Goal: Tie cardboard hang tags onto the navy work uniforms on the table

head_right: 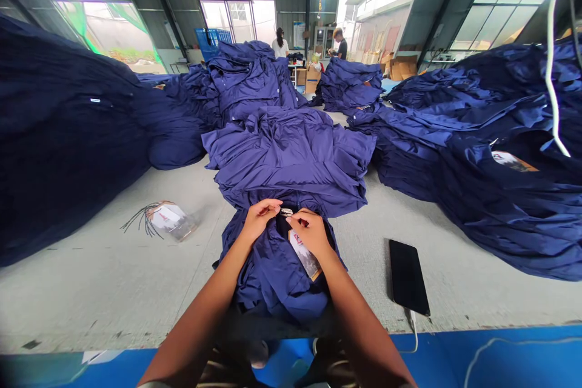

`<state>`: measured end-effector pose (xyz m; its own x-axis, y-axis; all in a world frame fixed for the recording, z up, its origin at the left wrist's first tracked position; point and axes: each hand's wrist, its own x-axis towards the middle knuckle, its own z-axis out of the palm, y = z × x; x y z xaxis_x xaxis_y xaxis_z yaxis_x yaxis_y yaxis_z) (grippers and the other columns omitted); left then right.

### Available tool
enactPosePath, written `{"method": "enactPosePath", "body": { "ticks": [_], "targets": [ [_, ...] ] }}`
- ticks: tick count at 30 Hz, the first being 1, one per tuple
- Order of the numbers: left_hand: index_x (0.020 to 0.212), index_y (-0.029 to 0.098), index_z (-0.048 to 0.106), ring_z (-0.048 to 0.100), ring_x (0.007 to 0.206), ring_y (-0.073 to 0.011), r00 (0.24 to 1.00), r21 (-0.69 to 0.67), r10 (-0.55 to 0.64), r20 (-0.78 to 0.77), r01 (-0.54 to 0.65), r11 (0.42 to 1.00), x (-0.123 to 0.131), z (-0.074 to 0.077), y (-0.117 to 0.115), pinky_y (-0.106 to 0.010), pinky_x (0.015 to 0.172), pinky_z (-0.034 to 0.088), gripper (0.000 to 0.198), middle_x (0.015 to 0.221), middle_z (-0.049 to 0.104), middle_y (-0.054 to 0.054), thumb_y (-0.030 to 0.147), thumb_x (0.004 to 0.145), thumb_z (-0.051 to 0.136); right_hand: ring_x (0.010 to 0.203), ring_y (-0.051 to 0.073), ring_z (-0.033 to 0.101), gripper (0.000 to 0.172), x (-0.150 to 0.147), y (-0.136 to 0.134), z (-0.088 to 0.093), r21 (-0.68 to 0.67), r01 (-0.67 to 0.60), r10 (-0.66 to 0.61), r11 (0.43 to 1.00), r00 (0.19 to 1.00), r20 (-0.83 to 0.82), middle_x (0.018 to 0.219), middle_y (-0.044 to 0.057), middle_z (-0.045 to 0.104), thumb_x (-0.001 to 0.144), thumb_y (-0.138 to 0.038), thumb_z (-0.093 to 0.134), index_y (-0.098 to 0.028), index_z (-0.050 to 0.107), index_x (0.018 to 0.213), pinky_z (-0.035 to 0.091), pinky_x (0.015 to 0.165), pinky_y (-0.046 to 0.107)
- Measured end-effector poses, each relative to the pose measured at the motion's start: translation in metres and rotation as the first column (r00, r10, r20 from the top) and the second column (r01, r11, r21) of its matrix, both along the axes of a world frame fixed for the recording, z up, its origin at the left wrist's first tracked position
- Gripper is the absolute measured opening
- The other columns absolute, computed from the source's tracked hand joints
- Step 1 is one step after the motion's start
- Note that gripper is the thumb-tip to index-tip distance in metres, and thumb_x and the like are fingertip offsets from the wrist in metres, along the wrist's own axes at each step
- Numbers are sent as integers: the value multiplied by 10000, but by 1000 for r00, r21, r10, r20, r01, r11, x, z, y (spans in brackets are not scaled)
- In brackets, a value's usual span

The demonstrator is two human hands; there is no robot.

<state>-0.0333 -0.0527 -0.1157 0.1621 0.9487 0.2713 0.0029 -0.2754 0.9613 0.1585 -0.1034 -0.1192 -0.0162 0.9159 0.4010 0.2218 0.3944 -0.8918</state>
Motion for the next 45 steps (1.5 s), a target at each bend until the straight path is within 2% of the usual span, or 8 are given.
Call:
{"method": "enactPosePath", "body": {
  "ticks": [5, 20, 27, 29, 33, 38, 41, 45],
  "targets": [
    [892, 173, 791, 658, 784, -175, 1000, -17, -7, 30, 7, 1000, 0, 1, 0, -302, 762, 519, 338, 889, 767, -61, 455, 721, 864, 614, 143, 510, 345, -4, 2, -5, -9, 75, -74, 997, 996, 42, 686, 11, 604, 895, -486, 632, -205, 737, 725, 389, 598, 275],
    [822, 169, 794, 602, 676, -140, 991, -84, -15, 134, 26, 996, 2, 5, 1, -284, 703, 477, 375, 747, 722, -21, 461, 628, 925, 602, 142, 533, 283, -3, 5, -9, -3, 59, -59, 998, 997, 50, 694, 6, 635, 880, -429, 657, -211, 739, 719, 387, 592, 274],
    [796, 159, 775, 540, 599, -117, 977, -85, 71, 203, -54, 995, 1, 10, -2, -259, 619, 424, 365, 662, 651, 3, 453, 633, 918, 606, 134, 543, 214, 4, 2, -3, -15, 0, 1, 1000, 999, 50, 753, 10, 644, 858, -392, 697, -212, 756, 758, 423, 594, 271],
    [823, 177, 763, 543, 605, -114, 959, -83, 120, 258, -102, 991, -2, 16, -5, -262, 629, 444, 371, 690, 646, 6, 489, 666, 887, 685, 149, 593, 165, 9, 1, -2, -17, -21, 22, 1000, 998, 65, 849, 22, 655, 839, -369, 724, -225, 786, 888, 469, 642, 276],
    [837, 203, 760, 537, 647, -111, 917, 13, 177, 356, -195, 981, -12, 48, -18, -262, 654, 466, 292, 762, 647, -1, 443, 713, 873, 782, 169, 611, 341, 16, 0, 3, 47, 49, -50, 998, 998, 26, 1013, 55, 629, 807, -324, 747, -239, 758, 1138, 524, 688, 299],
    [835, 193, 793, 566, 709, -131, 996, 306, 88, 30, -93, 947, -9, 93, -38, -264, 644, 436, 149, 865, 697, -44, 338, 821, 822, 768, 154, 574, 191, 17, -2, 26, 204, 131, -140, 970, 990, 31, 1009, 47, 625, 851, -274, 724, -232, 761, 1034, 514, 733, 316],
    [853, 196, 808, 591, 749, -148, 997, 342, 8, -73, 17, 940, 3, 99, -42, -274, 658, 441, 132, 876, 700, -57, 328, 847, 805, 825, 164, 600, 166, 11, -5, 44, 271, 82, -99, 959, 994, 52, 995, 38, 638, 875, -250, 715, -251, 770, 1032, 511, 731, 306],
    [861, 222, 833, 597, 818, -164, 996, 353, -46, -73, 69, 933, 16, 91, -40, -288, 696, 469, 117, 916, 643, -57, 332, 821, 832, 887, 181, 623, 136, 0, -4, 56, 341, 67, -96, 938, 993, 69, 969, 36, 650, 887, -261, 720, -261, 786, 1006, 514, 754, 315]
  ]
}}
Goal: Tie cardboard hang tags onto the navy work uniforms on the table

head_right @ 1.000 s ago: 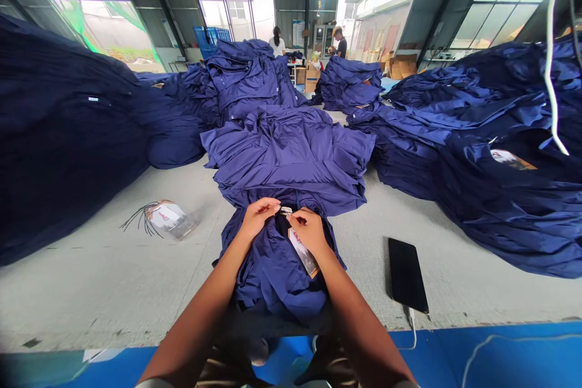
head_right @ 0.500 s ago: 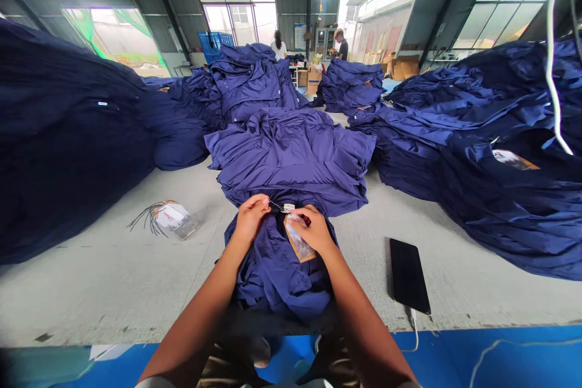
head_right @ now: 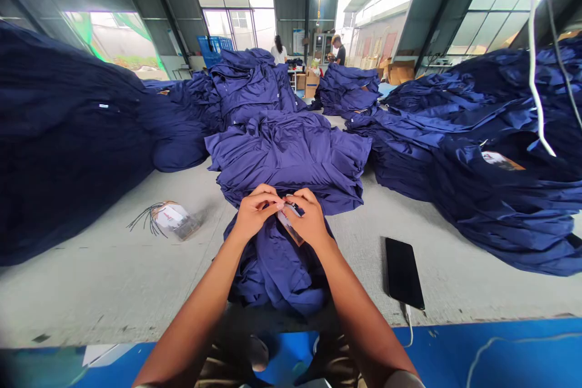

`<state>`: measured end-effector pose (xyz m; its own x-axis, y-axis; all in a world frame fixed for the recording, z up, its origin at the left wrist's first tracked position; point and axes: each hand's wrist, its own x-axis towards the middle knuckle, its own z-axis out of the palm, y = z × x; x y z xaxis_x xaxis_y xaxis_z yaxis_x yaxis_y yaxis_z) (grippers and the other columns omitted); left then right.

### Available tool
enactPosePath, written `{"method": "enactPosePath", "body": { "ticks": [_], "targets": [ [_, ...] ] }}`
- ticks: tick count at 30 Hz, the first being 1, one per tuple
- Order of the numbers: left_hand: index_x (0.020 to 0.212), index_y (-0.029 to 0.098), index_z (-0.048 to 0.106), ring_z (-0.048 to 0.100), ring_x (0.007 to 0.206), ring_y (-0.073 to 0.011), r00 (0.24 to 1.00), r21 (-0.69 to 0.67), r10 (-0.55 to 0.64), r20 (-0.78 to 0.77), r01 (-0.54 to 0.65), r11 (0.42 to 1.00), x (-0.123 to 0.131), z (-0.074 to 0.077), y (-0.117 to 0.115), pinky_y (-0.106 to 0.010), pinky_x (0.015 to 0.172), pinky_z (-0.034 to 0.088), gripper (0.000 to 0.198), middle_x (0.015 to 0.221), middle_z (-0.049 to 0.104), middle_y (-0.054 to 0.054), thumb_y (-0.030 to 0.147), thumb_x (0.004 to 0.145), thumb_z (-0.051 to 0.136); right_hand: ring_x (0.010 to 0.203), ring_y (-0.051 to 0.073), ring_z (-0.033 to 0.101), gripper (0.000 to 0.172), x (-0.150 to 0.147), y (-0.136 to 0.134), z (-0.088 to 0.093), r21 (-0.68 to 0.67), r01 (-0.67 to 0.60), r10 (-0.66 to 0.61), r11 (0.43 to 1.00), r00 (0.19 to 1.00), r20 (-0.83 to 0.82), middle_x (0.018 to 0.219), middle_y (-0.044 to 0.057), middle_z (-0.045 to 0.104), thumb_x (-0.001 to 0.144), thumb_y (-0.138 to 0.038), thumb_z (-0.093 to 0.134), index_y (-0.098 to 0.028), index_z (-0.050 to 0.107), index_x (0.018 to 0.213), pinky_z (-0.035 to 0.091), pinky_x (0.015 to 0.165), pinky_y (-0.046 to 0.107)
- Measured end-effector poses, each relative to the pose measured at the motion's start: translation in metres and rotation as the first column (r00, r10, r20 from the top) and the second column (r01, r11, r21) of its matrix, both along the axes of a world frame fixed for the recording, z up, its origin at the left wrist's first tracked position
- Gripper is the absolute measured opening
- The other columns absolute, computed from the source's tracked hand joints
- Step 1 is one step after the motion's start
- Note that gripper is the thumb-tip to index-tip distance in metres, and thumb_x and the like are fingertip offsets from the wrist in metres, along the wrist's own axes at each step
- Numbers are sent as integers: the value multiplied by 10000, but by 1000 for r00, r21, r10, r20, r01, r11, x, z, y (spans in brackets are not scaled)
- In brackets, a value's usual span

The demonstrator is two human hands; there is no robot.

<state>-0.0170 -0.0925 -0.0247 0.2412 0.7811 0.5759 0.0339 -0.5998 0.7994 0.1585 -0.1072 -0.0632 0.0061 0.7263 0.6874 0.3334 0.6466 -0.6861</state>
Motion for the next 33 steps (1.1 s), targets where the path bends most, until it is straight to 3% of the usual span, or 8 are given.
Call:
{"method": "enactPosePath", "body": {
  "ticks": [4, 7, 9, 13, 19, 27, 30, 33],
  "targets": [
    [871, 225, 838, 574, 805, -147, 997, -60, -28, 73, 33, 998, 5, -12, 3, -275, 692, 463, 126, 959, 613, -52, 322, 793, 853, 825, 174, 610, 101, -4, 2, -2, 5, 3, -3, 1000, 999, -49, 852, 19, 645, 898, -270, 708, -254, 792, 845, 498, 769, 327],
    [1037, 221, 817, 524, 681, -114, 992, -146, -31, 120, 48, 988, 5, -24, 5, -249, 618, 418, 281, 919, 655, -38, 333, 782, 855, 783, 167, 606, 92, -3, 3, -5, -78, -26, 14, 997, 989, -149, 836, 17, 645, 874, -295, 724, -260, 805, 847, 479, 702, 308],
    [1113, 209, 797, 475, 589, -98, 998, -201, -26, 59, 37, 979, 5, -33, 6, -237, 559, 360, 348, 818, 671, -20, 342, 793, 835, 747, 162, 590, 93, -1, 3, -8, -150, -40, 9, 988, 980, -199, 832, 20, 642, 843, -328, 749, -259, 811, 843, 444, 636, 294],
    [944, 188, 819, 494, 569, -106, 994, -169, 13, -108, -31, 985, 9, -46, 8, -243, 558, 360, 214, 789, 695, -27, 354, 810, 802, 677, 148, 527, 131, 2, 6, -11, -210, -37, -14, 977, 971, -238, 797, 14, 622, 801, -375, 766, -251, 808, 791, 395, 595, 291],
    [835, 191, 812, 585, 711, -149, 991, -83, 53, -120, -63, 995, 11, -50, 11, -262, 611, 398, 209, 922, 719, -76, 392, 859, 762, 697, 157, 552, 142, 6, 11, -14, -235, -52, -33, 971, 938, -344, 812, 23, 634, 779, -373, 783, -232, 785, 786, 419, 631, 300],
    [822, 205, 830, 563, 742, -151, 999, -147, 40, -33, -45, 988, 2, -59, 18, -284, 658, 415, 249, 964, 680, -75, 453, 793, 828, 695, 158, 544, 151, 9, 13, -19, -258, -59, -61, 964, 898, -436, 769, 9, 624, 741, -370, 813, -228, 795, 791, 440, 665, 312],
    [812, 224, 831, 558, 788, -174, 991, -103, 69, -110, -81, 991, 2, -59, 18, -293, 673, 409, 207, 972, 682, -78, 430, 792, 831, 701, 163, 549, 158, 11, 15, -20, -265, -56, -68, 962, 896, -438, 761, 8, 622, 738, -382, 809, -230, 795, 780, 447, 667, 316],
    [766, 240, 826, 557, 901, -203, 969, -18, 140, -204, -147, 989, 1, -56, 18, -332, 798, 428, 120, 1061, 685, -79, 346, 738, 874, 720, 170, 568, 145, 14, 17, -19, -257, -44, -75, 966, 898, -434, 769, 13, 633, 740, -371, 804, -232, 796, 781, 450, 674, 317]
  ]
}}
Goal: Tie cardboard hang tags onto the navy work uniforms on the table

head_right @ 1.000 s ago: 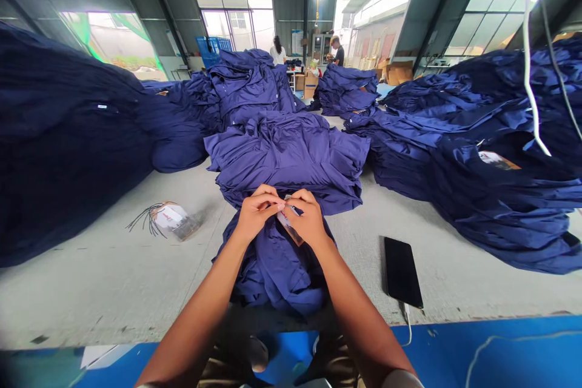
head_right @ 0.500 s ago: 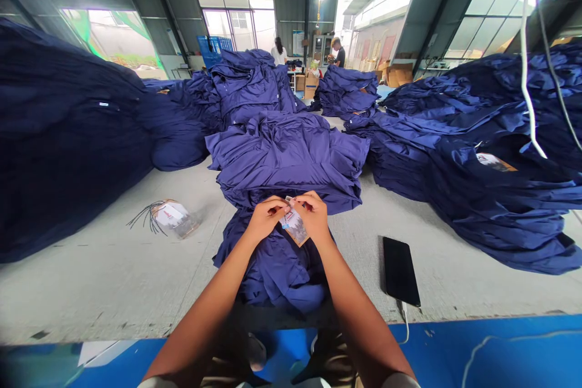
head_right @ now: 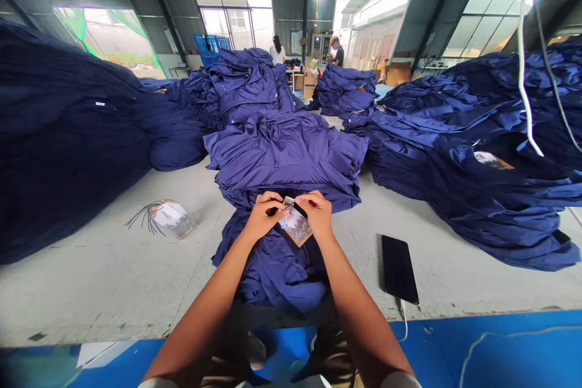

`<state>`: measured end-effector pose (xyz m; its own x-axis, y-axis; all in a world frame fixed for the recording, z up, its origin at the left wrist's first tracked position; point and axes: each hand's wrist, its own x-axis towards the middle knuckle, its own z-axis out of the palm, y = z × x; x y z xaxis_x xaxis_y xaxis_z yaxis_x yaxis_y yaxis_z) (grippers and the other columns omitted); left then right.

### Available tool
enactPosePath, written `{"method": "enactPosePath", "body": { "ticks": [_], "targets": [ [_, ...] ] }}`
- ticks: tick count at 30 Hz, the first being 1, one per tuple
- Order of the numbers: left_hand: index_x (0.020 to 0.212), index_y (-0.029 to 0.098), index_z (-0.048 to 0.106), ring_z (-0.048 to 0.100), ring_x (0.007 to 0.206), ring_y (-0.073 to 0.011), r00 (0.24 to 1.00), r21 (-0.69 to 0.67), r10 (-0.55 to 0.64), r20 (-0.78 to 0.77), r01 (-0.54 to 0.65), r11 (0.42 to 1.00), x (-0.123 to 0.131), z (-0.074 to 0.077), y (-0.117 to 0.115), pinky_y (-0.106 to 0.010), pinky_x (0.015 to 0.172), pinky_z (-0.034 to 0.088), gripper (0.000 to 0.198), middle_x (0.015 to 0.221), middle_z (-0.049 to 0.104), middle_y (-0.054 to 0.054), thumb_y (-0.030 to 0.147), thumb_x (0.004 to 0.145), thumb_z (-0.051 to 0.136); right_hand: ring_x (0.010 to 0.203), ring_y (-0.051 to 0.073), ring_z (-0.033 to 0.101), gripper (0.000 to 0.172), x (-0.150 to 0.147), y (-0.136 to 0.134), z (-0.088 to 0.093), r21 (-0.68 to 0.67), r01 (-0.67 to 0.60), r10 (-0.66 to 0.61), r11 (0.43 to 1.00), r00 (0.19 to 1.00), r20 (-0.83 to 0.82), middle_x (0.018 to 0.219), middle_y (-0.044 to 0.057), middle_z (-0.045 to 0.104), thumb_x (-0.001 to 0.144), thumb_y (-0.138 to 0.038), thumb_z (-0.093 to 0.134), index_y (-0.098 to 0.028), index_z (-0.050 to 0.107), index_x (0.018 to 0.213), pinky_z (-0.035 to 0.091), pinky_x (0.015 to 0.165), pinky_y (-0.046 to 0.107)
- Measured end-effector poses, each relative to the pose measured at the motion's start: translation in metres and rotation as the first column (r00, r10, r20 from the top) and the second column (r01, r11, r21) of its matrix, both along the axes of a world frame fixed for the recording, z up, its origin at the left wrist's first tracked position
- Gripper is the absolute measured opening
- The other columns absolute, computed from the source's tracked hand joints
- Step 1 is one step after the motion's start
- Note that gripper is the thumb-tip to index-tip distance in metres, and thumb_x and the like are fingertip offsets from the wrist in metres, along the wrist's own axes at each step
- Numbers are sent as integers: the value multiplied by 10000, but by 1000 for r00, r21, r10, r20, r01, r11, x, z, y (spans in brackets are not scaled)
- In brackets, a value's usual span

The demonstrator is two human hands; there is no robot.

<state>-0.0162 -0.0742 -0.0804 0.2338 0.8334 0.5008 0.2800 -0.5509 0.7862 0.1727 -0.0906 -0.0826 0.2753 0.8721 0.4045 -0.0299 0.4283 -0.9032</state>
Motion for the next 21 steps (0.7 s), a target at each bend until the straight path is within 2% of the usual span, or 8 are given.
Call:
{"method": "enactPosePath", "body": {
  "ticks": [2, 4, 7, 9, 11, 14, 18, 21],
  "targets": [
    [749, 238, 829, 564, 978, -224, 999, -35, -13, 31, 14, 999, 0, 3, 1, -359, 868, 429, 111, 1116, 675, -85, 322, 712, 891, 706, 167, 563, 139, 0, -1, 0, 12, 24, -25, 1000, 999, 37, 762, 12, 625, 756, -369, 788, -232, 792, 778, 448, 668, 315],
    [761, 230, 837, 580, 1015, -232, 981, -151, -70, 181, 98, 984, 0, 6, 1, -358, 866, 445, 132, 1158, 657, -94, 338, 710, 894, 683, 162, 547, 137, -2, -5, 0, 35, 64, -68, 997, 989, 129, 760, 11, 608, 793, -368, 758, -235, 785, 780, 439, 644, 308],
    [798, 223, 848, 611, 1052, -228, 876, -287, -114, 468, 273, 918, 1, 8, 1, -354, 896, 482, 192, 1202, 631, -91, 354, 678, 920, 725, 175, 569, 152, -11, -15, -1, 109, 88, -120, 990, 935, 335, 796, 26, 620, 877, -335, 677, -242, 773, 803, 439, 656, 310],
    [844, 224, 857, 623, 1094, -234, 822, -308, -125, 555, 342, 888, 1, 8, -1, -367, 966, 489, 227, 1214, 620, -89, 354, 671, 927, 775, 188, 592, 177, -17, -22, -2, 160, 79, -144, 984, 883, 447, 816, 35, 641, 915, -295, 627, -243, 756, 806, 448, 723, 329],
    [924, 232, 863, 624, 1126, -240, 831, -305, -140, 539, 347, 887, 0, 6, -2, -382, 1009, 484, 242, 1229, 609, -91, 364, 724, 895, 778, 191, 596, 185, -23, -27, -3, 187, 87, -172, 978, 846, 505, 807, 34, 644, 926, -265, 606, -242, 735, 796, 442, 775, 346],
    [1010, 256, 855, 619, 1103, -237, 913, -218, -145, 381, 242, 946, 1, 2, -4, -397, 1001, 482, 242, 1186, 633, -91, 369, 796, 842, 708, 178, 562, 191, -27, -28, -3, 185, 120, -200, 975, 830, 521, 751, 18, 597, 926, -253, 594, -242, 703, 771, 428, 740, 335],
    [925, 276, 858, 618, 980, -238, 983, 6, -41, 181, 41, 999, 7, -2, -3, -416, 955, 472, 169, 993, 716, -73, 348, 771, 859, 647, 161, 499, 215, -26, -25, 0, 179, 131, -206, 975, 830, 518, 694, -3, 522, 918, -256, 583, -236, 652, 715, 402, 654, 307],
    [853, 266, 848, 634, 918, -234, 989, 52, 3, 145, -11, 999, 11, -3, -4, -403, 901, 485, 87, 924, 739, -68, 340, 823, 813, 621, 146, 468, 218, -21, -21, 3, 165, 73, -147, 984, 855, 498, 676, -15, 496, 904, -286, 617, -228, 650, 697, 390, 620, 294]
  ]
}}
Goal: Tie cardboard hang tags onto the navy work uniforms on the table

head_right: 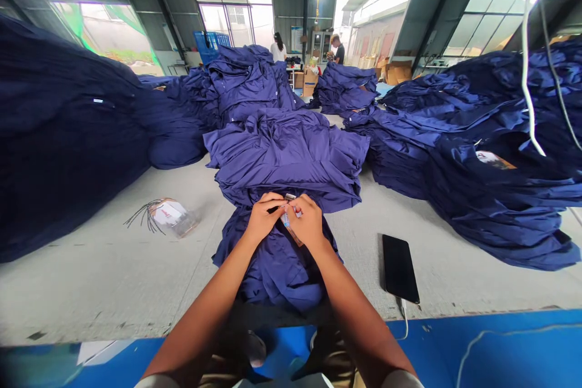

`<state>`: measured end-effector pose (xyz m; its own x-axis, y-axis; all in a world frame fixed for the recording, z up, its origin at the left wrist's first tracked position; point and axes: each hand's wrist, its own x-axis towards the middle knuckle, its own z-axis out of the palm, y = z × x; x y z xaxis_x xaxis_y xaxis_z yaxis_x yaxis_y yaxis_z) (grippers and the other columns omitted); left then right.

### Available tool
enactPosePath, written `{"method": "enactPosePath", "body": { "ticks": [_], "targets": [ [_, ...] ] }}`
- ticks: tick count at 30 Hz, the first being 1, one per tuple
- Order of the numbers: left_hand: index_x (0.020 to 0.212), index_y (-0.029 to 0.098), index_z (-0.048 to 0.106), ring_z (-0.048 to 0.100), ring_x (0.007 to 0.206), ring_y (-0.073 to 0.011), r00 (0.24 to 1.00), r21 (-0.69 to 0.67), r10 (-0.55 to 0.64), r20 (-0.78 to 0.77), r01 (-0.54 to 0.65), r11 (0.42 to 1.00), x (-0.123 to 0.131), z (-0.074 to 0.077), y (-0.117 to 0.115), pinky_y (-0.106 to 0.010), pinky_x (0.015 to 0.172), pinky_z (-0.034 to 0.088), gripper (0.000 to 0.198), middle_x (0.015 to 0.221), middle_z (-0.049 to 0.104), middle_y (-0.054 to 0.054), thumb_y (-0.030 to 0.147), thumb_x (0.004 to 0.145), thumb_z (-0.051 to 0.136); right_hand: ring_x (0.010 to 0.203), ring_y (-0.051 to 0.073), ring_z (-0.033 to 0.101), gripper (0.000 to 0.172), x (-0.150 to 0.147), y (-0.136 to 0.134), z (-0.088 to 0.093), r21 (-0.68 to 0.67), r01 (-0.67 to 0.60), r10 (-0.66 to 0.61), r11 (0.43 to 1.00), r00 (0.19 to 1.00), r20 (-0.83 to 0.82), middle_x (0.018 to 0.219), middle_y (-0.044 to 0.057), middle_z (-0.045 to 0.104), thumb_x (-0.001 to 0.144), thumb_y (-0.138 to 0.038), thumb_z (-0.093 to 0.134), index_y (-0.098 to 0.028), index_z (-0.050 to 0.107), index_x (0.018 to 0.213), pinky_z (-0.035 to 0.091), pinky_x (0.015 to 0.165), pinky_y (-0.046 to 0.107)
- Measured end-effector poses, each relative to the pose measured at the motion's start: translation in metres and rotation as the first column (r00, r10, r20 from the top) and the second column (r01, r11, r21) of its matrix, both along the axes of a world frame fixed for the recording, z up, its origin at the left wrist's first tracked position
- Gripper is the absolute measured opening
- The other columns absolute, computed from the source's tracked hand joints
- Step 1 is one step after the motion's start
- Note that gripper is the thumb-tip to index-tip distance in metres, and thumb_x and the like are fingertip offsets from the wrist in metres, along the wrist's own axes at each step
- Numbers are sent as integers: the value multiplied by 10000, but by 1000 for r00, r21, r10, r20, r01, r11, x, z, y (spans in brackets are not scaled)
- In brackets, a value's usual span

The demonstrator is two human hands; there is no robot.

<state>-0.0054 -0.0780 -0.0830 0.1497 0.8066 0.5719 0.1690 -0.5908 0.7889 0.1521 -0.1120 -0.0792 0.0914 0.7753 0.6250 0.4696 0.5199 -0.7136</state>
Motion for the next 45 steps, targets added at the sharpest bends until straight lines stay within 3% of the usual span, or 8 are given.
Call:
{"method": "enactPosePath", "body": {
  "ticks": [5, 9, 13, 20, 27, 33, 39, 45],
  "targets": [
    [894, 227, 827, 679, 905, -222, 998, -58, -58, 18, 59, 997, 0, 1, -2, -370, 878, 513, 152, 966, 742, -80, 365, 867, 772, 588, 124, 446, 122, 13, 10, -3, -81, -112, 102, 990, 987, -122, 766, -11, 547, 854, -325, 683, -230, 753, 884, 380, 551, 271],
    [943, 199, 794, 678, 921, -215, 993, -96, -119, -21, 116, 989, 0, -1, -1, -338, 861, 510, 196, 966, 735, -79, 367, 920, 696, 615, 123, 494, 240, 19, 19, -11, -113, -204, 191, 972, 975, -118, 883, 16, 615, 854, -293, 665, -240, 791, 1051, 418, 577, 275],
    [932, 193, 778, 668, 870, -203, 993, -171, -118, -12, 115, 979, 0, -6, 2, -317, 824, 515, 194, 911, 744, -58, 372, 897, 712, 649, 137, 532, 188, 17, 24, -17, -120, -202, 191, 972, 977, -98, 840, 19, 651, 879, -312, 670, -236, 813, 975, 420, 601, 277],
    [880, 182, 791, 695, 787, -199, 986, -268, -67, 151, 106, 958, 0, -13, 3, -325, 778, 548, 240, 869, 778, -59, 413, 815, 791, 635, 137, 556, 145, 6, 22, -19, -104, -103, 85, 989, 983, -163, 738, 4, 617, 868, -301, 693, -214, 793, 810, 424, 601, 270],
    [885, 176, 818, 718, 756, -206, 985, -295, 48, 164, 2, 955, 0, -15, 2, -326, 733, 576, 277, 866, 806, -71, 432, 777, 807, 621, 134, 526, 178, -2, 14, -15, -22, 15, -16, 1000, 999, -50, 731, -4, 586, 904, -257, 612, -209, 730, 780, 430, 624, 265],
    [859, 177, 804, 714, 767, -199, 982, -304, 47, 181, 10, 953, 0, -16, 6, -319, 743, 565, 266, 861, 799, -63, 427, 769, 802, 713, 146, 565, 142, 0, 12, -15, 1, -60, 60, 998, 998, 19, 861, 18, 601, 941, -227, 580, -207, 691, 854, 457, 680, 270],
    [876, 164, 791, 687, 764, -184, 977, -350, 0, 215, 77, 933, -1, -13, 6, -309, 765, 538, 315, 829, 776, -52, 455, 758, 820, 810, 166, 608, 145, 6, 12, -16, -5, -97, 97, 995, 992, 84, 974, 44, 614, 970, -213, 536, -215, 681, 971, 483, 743, 285],
    [862, 145, 792, 636, 765, -165, 945, -452, -117, 305, 252, 856, -5, -9, 6, -294, 780, 492, 389, 829, 752, -43, 488, 701, 878, 926, 192, 658, 239, 12, 13, -14, 20, -148, 140, 989, 968, 206, 1038, 71, 634, 1029, -231, 458, -231, 694, 1068, 518, 839, 311]
  ]
}}
